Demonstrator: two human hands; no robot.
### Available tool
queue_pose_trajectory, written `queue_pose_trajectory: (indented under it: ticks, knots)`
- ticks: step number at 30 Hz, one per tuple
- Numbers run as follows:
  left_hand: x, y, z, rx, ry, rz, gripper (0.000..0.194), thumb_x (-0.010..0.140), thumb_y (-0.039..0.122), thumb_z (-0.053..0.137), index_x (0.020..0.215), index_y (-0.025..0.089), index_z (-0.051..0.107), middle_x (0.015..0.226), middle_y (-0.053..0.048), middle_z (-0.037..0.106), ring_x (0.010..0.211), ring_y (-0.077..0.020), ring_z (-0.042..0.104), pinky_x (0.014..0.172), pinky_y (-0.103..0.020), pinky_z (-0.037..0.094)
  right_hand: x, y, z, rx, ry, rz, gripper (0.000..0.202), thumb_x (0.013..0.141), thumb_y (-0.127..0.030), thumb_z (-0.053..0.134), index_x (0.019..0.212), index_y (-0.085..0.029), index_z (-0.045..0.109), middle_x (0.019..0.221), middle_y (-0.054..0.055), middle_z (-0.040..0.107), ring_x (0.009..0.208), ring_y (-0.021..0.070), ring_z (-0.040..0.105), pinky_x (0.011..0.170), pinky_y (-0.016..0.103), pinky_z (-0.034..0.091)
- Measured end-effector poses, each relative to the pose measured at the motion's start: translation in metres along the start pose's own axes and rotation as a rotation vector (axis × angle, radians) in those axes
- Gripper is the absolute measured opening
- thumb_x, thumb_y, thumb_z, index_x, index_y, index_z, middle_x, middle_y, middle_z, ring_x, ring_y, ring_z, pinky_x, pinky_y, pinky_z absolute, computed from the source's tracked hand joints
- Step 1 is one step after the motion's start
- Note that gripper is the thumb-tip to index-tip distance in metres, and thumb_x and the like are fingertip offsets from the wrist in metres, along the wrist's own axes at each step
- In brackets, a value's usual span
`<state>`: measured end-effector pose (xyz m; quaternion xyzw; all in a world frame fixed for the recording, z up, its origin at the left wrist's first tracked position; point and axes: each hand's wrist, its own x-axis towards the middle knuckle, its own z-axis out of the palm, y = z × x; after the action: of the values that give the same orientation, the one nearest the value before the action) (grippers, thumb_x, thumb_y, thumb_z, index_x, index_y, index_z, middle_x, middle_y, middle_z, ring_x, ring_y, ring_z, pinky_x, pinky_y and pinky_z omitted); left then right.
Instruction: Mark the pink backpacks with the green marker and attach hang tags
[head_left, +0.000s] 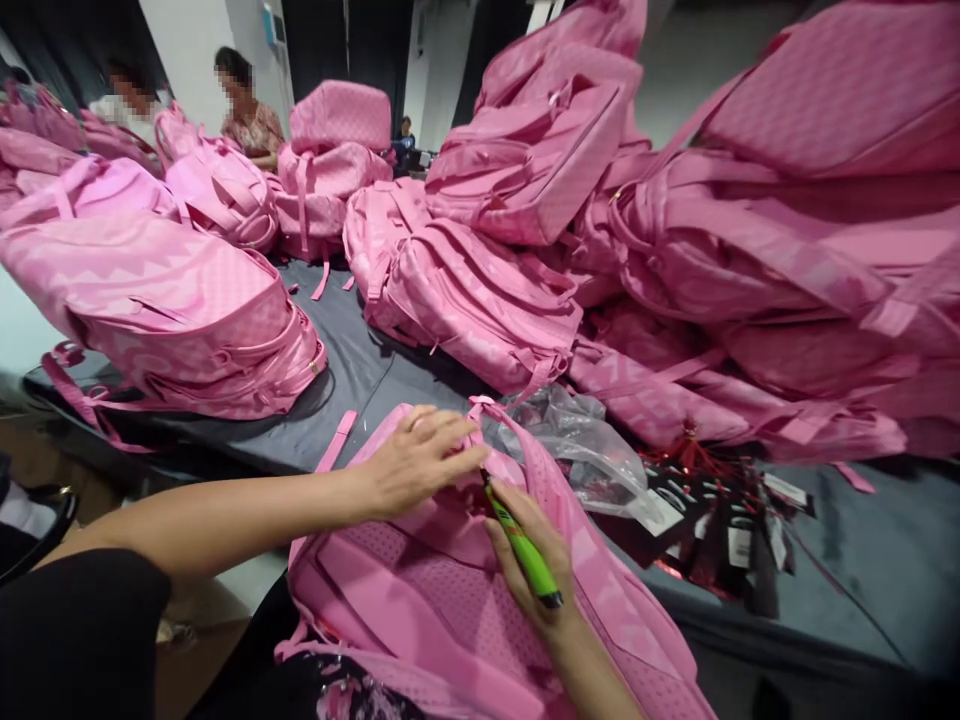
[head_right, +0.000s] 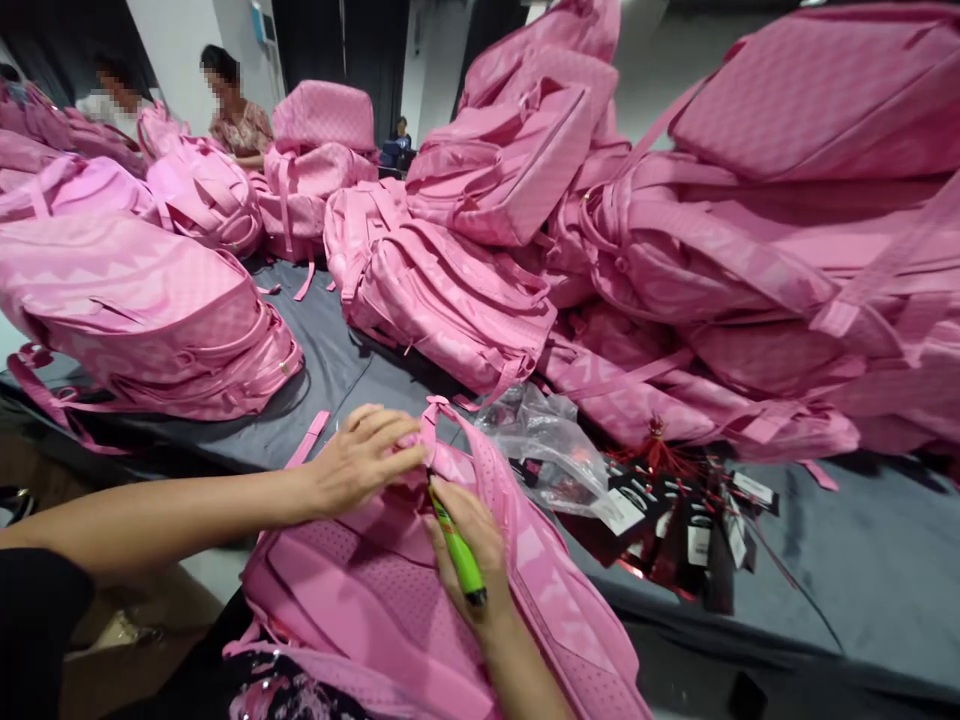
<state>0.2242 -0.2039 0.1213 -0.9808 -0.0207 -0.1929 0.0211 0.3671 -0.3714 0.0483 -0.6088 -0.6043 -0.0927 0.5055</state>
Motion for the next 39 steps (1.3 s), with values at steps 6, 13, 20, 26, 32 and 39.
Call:
queue_pose_trajectory:
  ticks: [6,13,20,26,32,39]
  knots:
    - [0.029,-0.025,0.015,0.036,-0.314,-0.097,0.109,0.067,0.045,0.082,0.153,0.017,0.022,0.155,-0.016,0.034,0.142,-0.0354,0.030,0.104,-0.045,0.038,-0.008,-0.014,0.018,-0.016,0.006,-0.101,0.042,0.087,-0.013,0.060,0.128,-0.023,0.057,0.095,0.007,0.071,0.084,0.0211,0.067,0.078,0.041,0.053]
    - [0.035,-0.019,0.036,0.100,-0.321,-0.045,0.110,0.074,0.051,0.072,0.156,0.015,0.008,0.158,-0.019,0.028,0.145,-0.0351,0.024,0.112,-0.053,0.027,-0.024,-0.010,0.007,0.006,-0.045,0.094,0.035,0.091,-0.020,0.057,0.126,-0.023,0.056,0.099,0.008,0.071,0.096,0.0237,0.067,0.085,0.043,0.055]
    - [0.037,-0.006,0.049,0.197,-0.280,0.057,0.111,0.077,0.042,0.073,0.156,0.021,-0.002,0.162,-0.023,0.007,0.150,-0.0377,0.011,0.116,-0.062,0.014,-0.008,-0.002,0.009,0.006,-0.093,0.227,0.025,0.092,-0.022,0.053,0.116,-0.021,0.061,0.091,0.007,0.072,0.086,0.0228,0.069,0.077,0.040,0.056]
    - [0.038,-0.008,0.051,0.156,-0.303,-0.009,0.086,0.088,0.042,0.059,0.156,0.015,0.013,0.154,-0.022,0.032,0.139,-0.0364,0.036,0.113,-0.055,0.026,0.002,0.006,-0.005,0.006,-0.236,0.331,0.018,0.089,-0.022,0.059,0.107,-0.021,0.059,0.092,0.004,0.072,0.077,0.0174,0.070,0.068,0.031,0.055]
    - [0.040,-0.011,0.058,0.099,-0.287,-0.078,0.078,0.092,0.040,0.052,0.155,0.014,0.014,0.155,-0.020,0.031,0.137,-0.0348,0.036,0.114,-0.053,0.023,0.026,0.015,-0.024,-0.031,-0.541,0.293,0.020,0.091,-0.033,0.060,0.106,-0.022,0.068,0.099,0.005,0.075,0.091,0.0209,0.069,0.085,0.038,0.049]
    - [0.047,-0.014,0.061,0.068,-0.341,-0.125,0.076,0.093,0.039,0.051,0.155,0.013,0.015,0.157,-0.020,0.027,0.131,-0.0365,0.039,0.103,-0.050,0.033,0.029,0.014,-0.008,-0.229,-0.517,0.206,0.013,0.086,-0.021,0.059,0.093,-0.021,0.070,0.093,0.003,0.076,0.087,0.0197,0.068,0.089,0.039,0.044]
